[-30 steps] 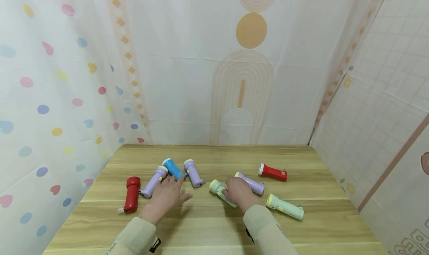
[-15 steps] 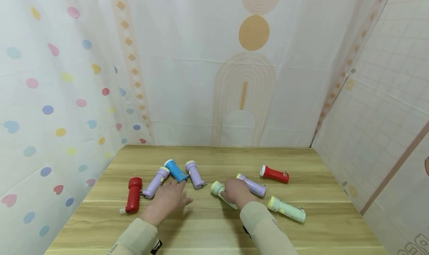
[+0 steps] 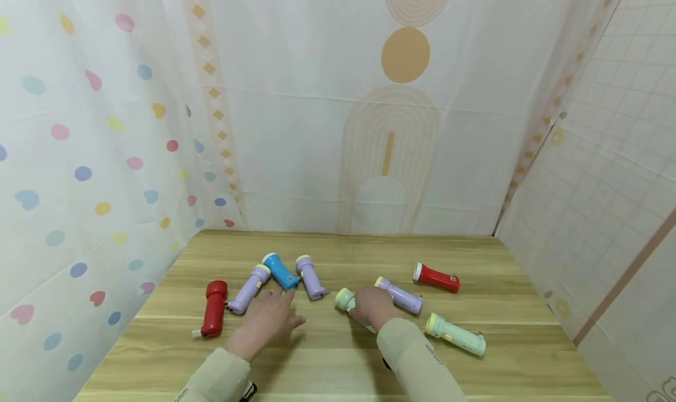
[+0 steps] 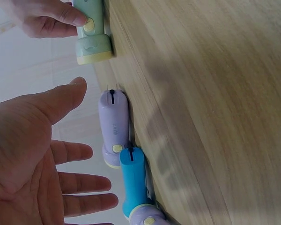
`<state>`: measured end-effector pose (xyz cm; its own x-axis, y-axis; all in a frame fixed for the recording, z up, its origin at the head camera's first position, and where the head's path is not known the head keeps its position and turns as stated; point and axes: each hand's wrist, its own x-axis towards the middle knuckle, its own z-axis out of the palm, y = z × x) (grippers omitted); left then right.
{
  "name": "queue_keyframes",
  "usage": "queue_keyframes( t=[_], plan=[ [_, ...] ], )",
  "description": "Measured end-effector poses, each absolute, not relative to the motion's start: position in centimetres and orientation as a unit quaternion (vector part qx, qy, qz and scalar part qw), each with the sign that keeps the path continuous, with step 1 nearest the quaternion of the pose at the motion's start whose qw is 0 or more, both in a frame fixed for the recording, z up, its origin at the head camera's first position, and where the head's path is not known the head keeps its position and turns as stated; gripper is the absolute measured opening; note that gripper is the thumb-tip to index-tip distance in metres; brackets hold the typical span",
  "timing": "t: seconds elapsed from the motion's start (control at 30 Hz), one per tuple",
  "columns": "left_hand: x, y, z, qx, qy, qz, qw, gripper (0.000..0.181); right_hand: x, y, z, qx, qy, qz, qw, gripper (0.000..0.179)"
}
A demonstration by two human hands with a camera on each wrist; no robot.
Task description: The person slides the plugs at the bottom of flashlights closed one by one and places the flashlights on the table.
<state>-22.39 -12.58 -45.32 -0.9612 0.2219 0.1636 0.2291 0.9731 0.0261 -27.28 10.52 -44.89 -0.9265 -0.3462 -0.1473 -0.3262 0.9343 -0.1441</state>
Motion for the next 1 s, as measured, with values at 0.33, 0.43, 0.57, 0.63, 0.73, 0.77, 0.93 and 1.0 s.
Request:
queue_keyframes(
  t=[0.33,0.43,0.57,0.63,0.73,0.77,0.93,1.0],
  plan=[
    [-22.02,-12.49,-45.37,-0.111,-0.991,-0.029,0.064,0.065,-27.59,10.40,-45.44,-0.187,0.978,-0.052,0.080,0.027],
    [-21.95,-12.46,-45.46,-0.113,-0.991,-0.032,0.068,0.065,-27.70,10.41,-45.57,-0.187,0.977,-0.057,0.083,0.025],
    [-21.93,-12.48,-45.63,-0.113,-0.990,-0.036,0.072,0.065,-27.82,10.31,-45.60,-0.182,0.977,-0.058,0.090,0.025],
    [-21.93,-12.50,-45.66,-0.112,-0.991,-0.037,0.069,0.065,-27.85,10.24,-45.53,-0.182,0.978,-0.054,0.092,0.025],
    [-21.96,-12.53,-45.73,-0.109,-0.992,-0.038,0.060,0.066,-27.89,10.16,-45.39,-0.180,0.977,-0.057,0.098,0.025],
    [-21.94,-12.53,-45.73,-0.108,-0.992,-0.039,0.058,0.066,-27.90,10.16,-45.35,-0.180,0.977,-0.060,0.100,0.025],
    [-21.87,-12.56,-45.70,-0.109,-0.991,-0.042,0.060,0.066,-27.76,10.09,-45.10,-0.176,0.976,-0.073,0.105,0.028],
    [-21.83,-12.57,-45.65,-0.110,-0.991,-0.044,0.061,0.065,-27.66,10.03,-45.07,-0.179,0.976,-0.071,0.100,0.029]
  ],
)
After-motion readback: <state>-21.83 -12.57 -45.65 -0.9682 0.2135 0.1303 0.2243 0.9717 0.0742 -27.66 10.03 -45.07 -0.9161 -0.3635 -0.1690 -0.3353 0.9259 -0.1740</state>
